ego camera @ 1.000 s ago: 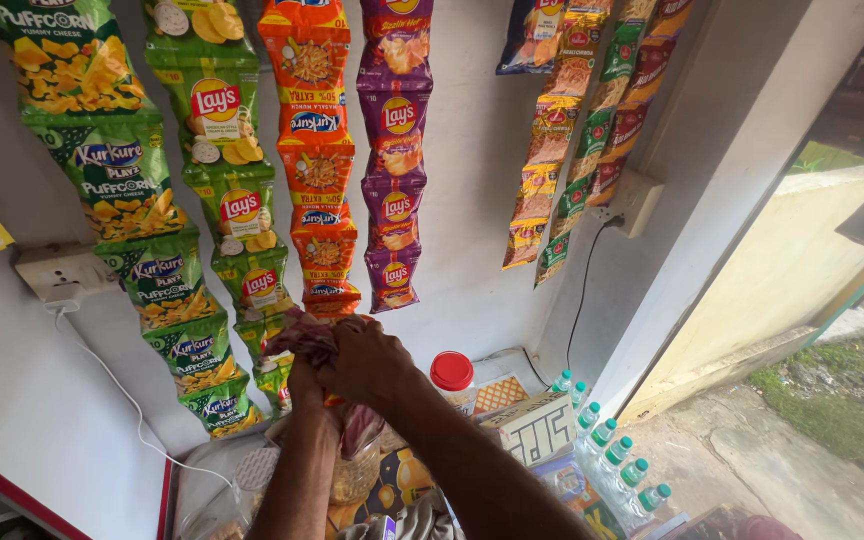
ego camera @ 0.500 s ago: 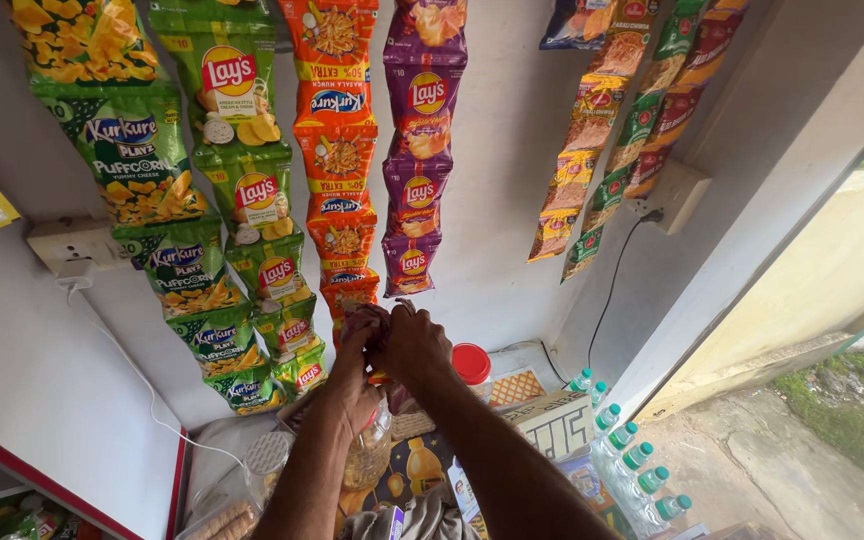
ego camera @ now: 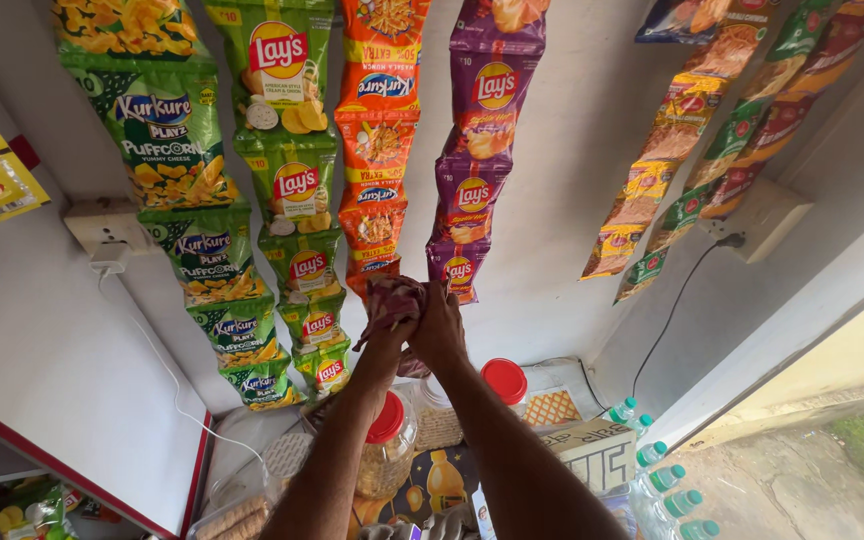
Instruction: The person wipes down various bags of snacks hanging on a display rack using a pink cloth.
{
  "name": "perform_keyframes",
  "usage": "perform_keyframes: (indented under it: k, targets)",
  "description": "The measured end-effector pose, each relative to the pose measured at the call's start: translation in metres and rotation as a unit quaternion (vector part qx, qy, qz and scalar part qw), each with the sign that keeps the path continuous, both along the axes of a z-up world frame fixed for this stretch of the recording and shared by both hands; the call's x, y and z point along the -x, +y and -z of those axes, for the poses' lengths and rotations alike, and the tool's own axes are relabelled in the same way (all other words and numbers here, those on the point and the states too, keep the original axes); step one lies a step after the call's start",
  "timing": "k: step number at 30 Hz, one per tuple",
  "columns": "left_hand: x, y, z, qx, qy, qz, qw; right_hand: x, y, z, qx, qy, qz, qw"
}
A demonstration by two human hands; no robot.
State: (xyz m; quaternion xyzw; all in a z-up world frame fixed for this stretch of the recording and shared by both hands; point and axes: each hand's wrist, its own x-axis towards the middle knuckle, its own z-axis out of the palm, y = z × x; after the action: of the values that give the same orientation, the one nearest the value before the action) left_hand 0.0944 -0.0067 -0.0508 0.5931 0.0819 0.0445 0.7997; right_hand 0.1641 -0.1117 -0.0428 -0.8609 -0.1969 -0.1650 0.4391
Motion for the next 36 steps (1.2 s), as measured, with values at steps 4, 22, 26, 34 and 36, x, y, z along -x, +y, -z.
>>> perform_keyframes:
  k: [4, 22, 26, 34, 36]
  targets:
    - [0.007, 0.015, 0.012, -0.021, 0.021, -0.030, 0.999, -0.008, 0.007, 0.038, 0.038, 0.037, -0.040, 0.998]
    - [0.034, 0.005, 0.015, -0.045, 0.110, -0.078, 0.990, 0.048, -0.006, 0.003, 0.017, 0.080, -0.066, 0.994]
    - [0.034, 0.011, 0.016, -0.028, 0.128, -0.104, 0.986, 0.062, -0.005, -0.013, 0.014, 0.112, -0.055, 0.992]
    - [0.042, 0.013, 0.000, 0.005, 0.123, -0.236, 0.964, 0.078, -0.005, -0.031, -0.031, 0.109, -0.065, 0.991]
    - [0.039, 0.014, 0.003, -0.025, 0.091, -0.285, 0.954, 0.082, -0.009, -0.037, -0.001, 0.165, -0.049, 0.985]
